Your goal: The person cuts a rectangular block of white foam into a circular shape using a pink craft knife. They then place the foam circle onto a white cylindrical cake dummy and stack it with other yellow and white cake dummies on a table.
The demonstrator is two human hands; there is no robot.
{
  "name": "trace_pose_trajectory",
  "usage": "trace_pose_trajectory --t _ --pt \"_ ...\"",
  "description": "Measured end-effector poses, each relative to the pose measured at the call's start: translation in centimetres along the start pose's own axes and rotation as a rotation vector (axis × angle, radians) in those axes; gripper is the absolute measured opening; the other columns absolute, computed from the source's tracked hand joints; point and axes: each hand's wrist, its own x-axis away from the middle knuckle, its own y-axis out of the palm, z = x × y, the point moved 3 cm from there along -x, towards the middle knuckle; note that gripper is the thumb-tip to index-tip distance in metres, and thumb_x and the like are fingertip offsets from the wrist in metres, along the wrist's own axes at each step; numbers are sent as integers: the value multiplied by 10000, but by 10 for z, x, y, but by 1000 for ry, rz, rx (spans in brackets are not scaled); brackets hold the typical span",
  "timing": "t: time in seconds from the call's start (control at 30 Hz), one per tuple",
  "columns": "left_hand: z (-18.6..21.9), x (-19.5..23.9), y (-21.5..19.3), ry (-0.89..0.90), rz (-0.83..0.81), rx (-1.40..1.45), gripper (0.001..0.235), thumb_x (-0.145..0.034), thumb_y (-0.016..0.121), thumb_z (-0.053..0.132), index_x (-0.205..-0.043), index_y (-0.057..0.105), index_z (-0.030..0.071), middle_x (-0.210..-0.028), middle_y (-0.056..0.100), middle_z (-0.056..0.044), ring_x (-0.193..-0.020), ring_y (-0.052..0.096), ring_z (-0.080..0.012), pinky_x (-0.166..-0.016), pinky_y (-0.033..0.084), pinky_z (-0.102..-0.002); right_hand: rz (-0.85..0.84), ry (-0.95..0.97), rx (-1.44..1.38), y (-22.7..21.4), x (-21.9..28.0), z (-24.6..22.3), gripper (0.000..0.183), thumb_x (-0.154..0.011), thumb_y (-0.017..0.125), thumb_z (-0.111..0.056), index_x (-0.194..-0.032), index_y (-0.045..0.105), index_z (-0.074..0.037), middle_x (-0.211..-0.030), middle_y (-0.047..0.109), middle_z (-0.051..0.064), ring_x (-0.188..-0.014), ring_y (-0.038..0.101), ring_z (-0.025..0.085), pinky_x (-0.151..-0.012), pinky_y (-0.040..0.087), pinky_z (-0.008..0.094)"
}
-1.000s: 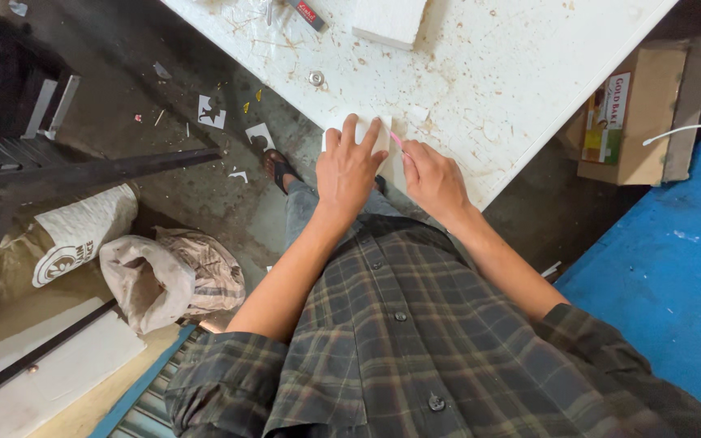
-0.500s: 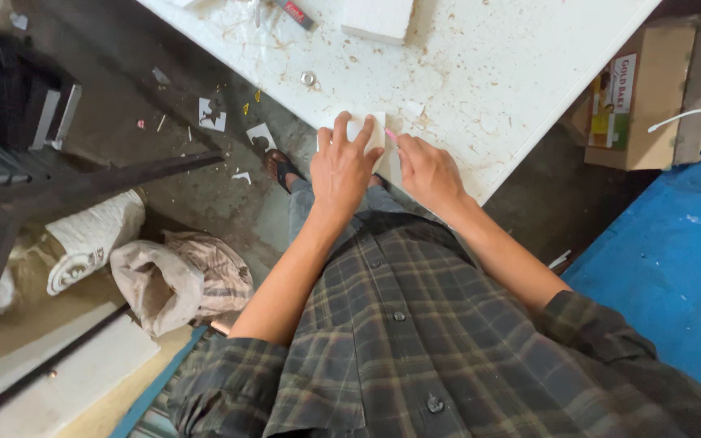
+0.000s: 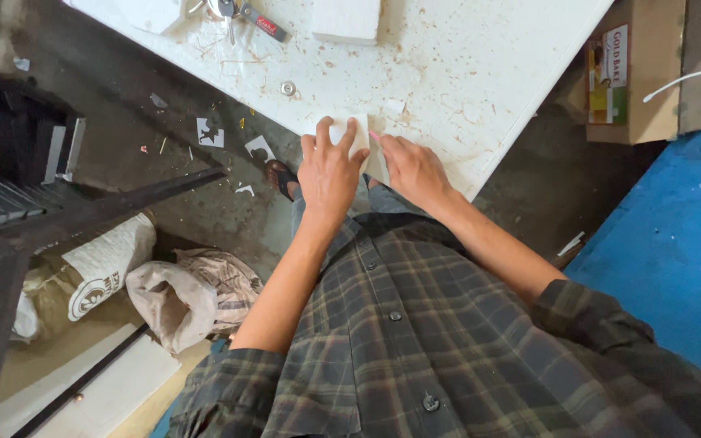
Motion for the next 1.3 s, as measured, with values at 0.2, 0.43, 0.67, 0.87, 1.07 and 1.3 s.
trace_pose_trajectory --t 0.2,0.43,0.67,0.87,1.07,1.3 --pt "-1 -1 -2 -4 6 5 518 -785 836 310 -1278 719 201 -1309 568 -82 -997 571 -341 -685 560 -407 19 -16 -35 -16 23 -5 257 -955 573 -29 -1204 635 -18 -876 682 203 -746 675 429 -609 537 509" --pt "-1 -2 -3 2 1 2 515 -792 832 304 -1284 717 204 -1313 565 -72 -1002 569 -340 -706 555 -407 33 3 -52 -5 13 2 172 -988 587 -42 -1155 614 -13 -898 685 199 -751 672 434 -614 533 513" --pt "0 0 -4 -12 -1 17 505 -811 827 315 -1294 715 215 -1329 568 -64 -999 571 -339 -742 557 -409 17 38 -27 -10 25 5 151 -1004 590 -61 -1150 603 -25 -928 691 209 -798 677 446 -644 532 523" --pt "1 1 -3 -17 -27 2 497 -823 822 310 -1299 715 214 -1346 568 -68 -1013 576 -355 -737 552 -410 131 34 -72 -24 21 5 172 -1008 596 -70 -1175 612 -31 -980 696 214 -848 685 438 -691 545 516" --pt "0 4 0 33 -12 -60 509 -825 822 316 -1310 705 215 -1365 574 -64 -1043 577 -368 -745 559 -408 27 -73 -31 -27 -6 4 174 -1005 620 -87 -1170 630 -29 -967 701 197 -824 682 426 -672 542 504" --pt "0 6 0 39 -25 -89 513 -827 819 308 -1316 695 217 -1400 573 -40 -1059 586 -352 -745 566 -406 -82 -107 24 -29 -12 -1 198 -992 640 -99 -1179 645 -37 -915 700 179 -735 688 394 -605 541 478"
